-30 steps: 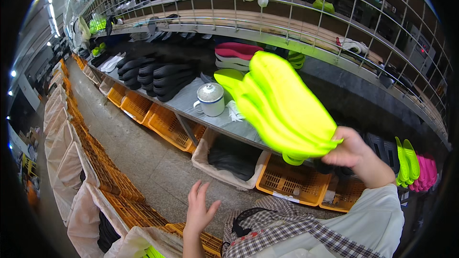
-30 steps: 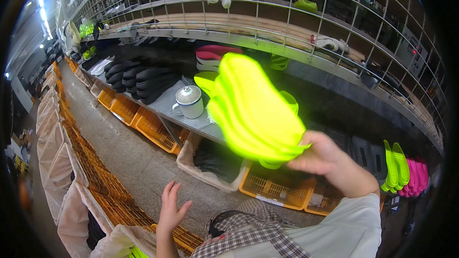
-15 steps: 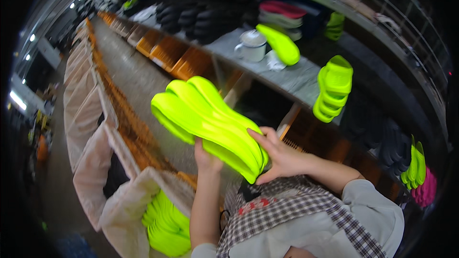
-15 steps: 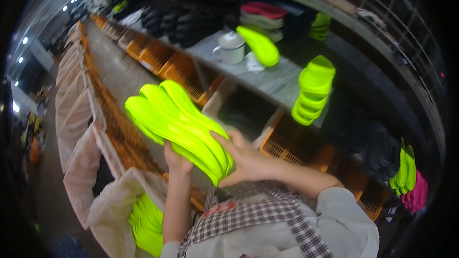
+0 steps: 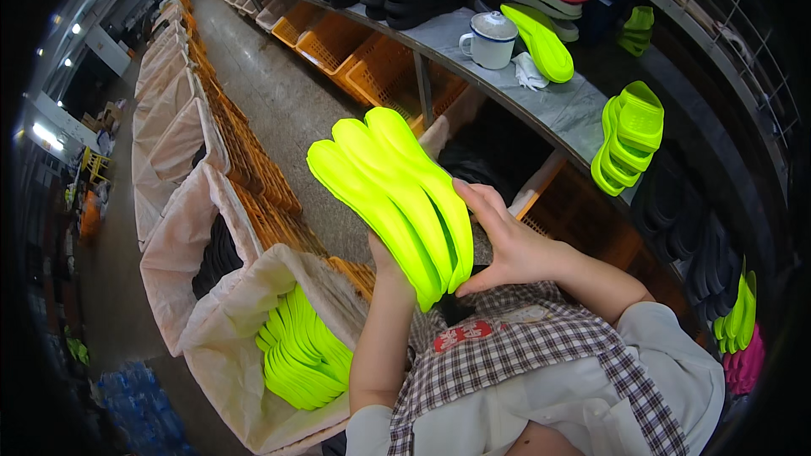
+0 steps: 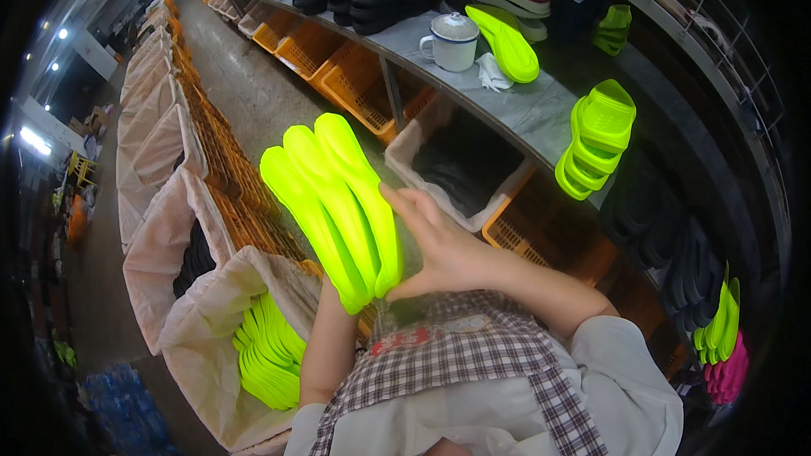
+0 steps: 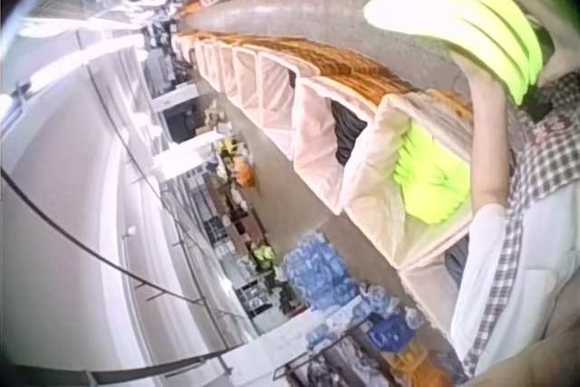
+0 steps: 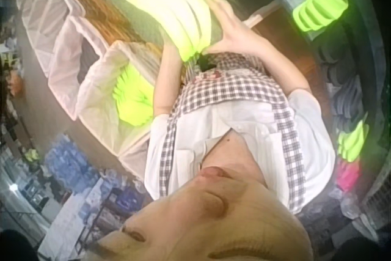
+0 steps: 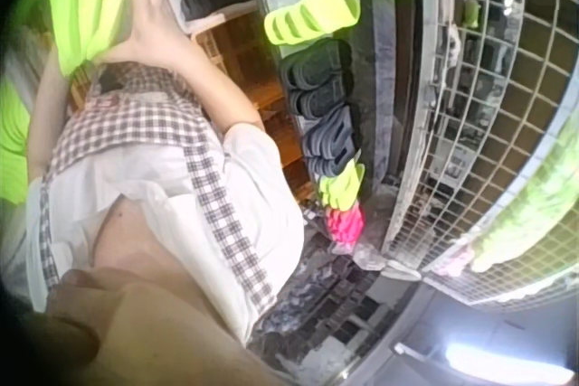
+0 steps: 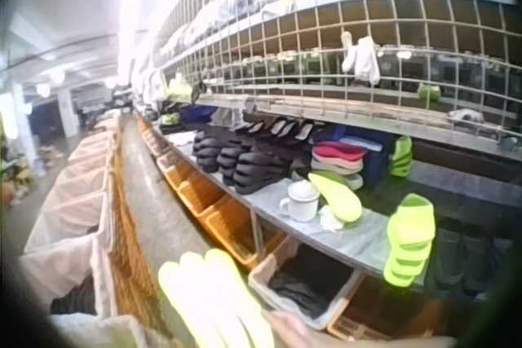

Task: The person picks up stacks of grey and neon green slippers from a shelf, inspects them, and places them into large fabric bins. They also handle black slippers, moving them between bins and a metal pot.

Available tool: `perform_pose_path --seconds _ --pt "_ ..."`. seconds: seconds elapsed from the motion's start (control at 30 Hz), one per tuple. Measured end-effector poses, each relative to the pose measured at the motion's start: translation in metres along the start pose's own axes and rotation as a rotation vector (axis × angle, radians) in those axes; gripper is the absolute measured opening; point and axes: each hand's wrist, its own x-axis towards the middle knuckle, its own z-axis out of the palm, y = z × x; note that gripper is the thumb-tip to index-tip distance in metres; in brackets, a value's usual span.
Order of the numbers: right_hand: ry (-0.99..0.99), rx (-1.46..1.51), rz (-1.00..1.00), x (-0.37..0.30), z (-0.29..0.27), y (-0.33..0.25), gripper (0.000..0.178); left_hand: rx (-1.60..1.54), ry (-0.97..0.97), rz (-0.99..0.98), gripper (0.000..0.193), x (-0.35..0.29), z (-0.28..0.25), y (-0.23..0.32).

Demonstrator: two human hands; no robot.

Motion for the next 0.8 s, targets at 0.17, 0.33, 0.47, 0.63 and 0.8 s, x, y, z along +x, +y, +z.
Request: perform_pose_path --seconds 0.17,0.33,0.47,0.63,0.8 --pt "0.008 0.018 0.017 0.003 -0.001 0.004 0.124 -0.015 -0.042 -0.013 0.053 0.000 0.012 -0.004" --pt "-0.006 0.064 0.091 0.004 -0.001 0.005 0.125 -0.066 0.005 -0.045 0.050 0.002 0.021 -0.005" --pt "-0.007 0.054 0.108 0.005 -0.001 0.007 0.125 -0.108 0.010 -0.072 0.049 0.002 0.028 -0.005" --pt "-0.004 0.077 0.110 0.006 -0.001 0.008 0.125 -0.099 0.011 -0.049 0.049 0.000 0.038 -0.006" --pt "-0.014 0.095 0.101 0.003 -0.001 0.011 0.124 -0.075 -0.024 -0.035 0.049 -0.001 0.032 -0.004"
